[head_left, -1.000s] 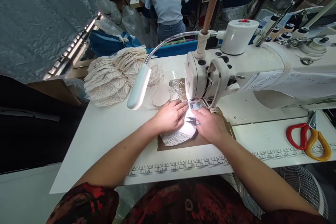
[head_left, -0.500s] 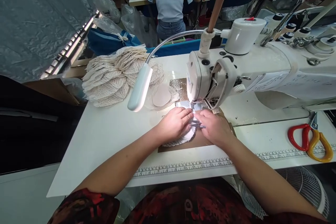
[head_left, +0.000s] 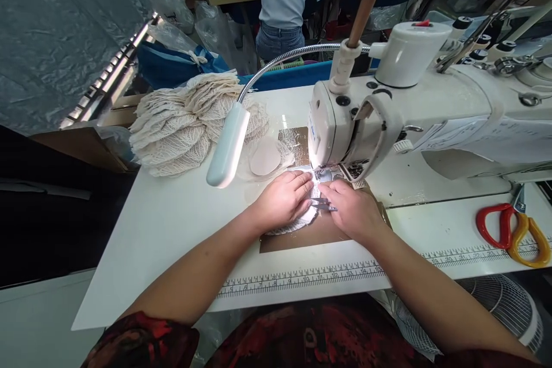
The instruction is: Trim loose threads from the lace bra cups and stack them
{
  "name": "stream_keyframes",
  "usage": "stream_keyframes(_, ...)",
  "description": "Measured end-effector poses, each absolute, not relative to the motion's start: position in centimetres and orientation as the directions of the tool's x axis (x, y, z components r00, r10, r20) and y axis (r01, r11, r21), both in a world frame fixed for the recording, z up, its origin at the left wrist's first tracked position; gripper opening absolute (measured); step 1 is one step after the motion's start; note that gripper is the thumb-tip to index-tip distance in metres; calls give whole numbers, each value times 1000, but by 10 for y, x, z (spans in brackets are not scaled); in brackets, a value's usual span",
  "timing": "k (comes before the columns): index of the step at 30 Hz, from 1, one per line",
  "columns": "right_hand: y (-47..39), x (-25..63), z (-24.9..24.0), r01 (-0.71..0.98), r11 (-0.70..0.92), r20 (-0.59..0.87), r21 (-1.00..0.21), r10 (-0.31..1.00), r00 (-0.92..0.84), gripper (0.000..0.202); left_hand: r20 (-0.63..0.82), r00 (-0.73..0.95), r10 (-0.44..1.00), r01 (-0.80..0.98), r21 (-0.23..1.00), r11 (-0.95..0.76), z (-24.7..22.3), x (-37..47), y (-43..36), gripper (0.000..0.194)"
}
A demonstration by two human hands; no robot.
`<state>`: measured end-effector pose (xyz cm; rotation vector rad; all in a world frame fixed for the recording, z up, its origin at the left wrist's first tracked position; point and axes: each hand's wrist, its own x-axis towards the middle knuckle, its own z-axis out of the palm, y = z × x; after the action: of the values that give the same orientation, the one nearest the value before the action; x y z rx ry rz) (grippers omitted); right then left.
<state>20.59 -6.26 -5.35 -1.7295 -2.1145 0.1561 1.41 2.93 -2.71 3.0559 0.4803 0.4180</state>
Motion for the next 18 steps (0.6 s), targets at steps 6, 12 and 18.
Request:
stream_keyframes(6, -65, 210, -55, 913, 317, 311, -258, 922, -232, 50, 241, 929, 281, 264, 98, -959, -29, 12, 30, 27)
stream_keyframes(12, -66, 210, -55, 914, 308, 299, -263, 927, -226, 47, 192, 959, 210, 202, 58, -978, -26, 8, 35, 31)
stream_keyframes(18, -66, 207, -55, 933, 265, 242, -244, 948, -206, 47, 105, 975, 194, 192, 37, -981, -26, 6, 38, 35)
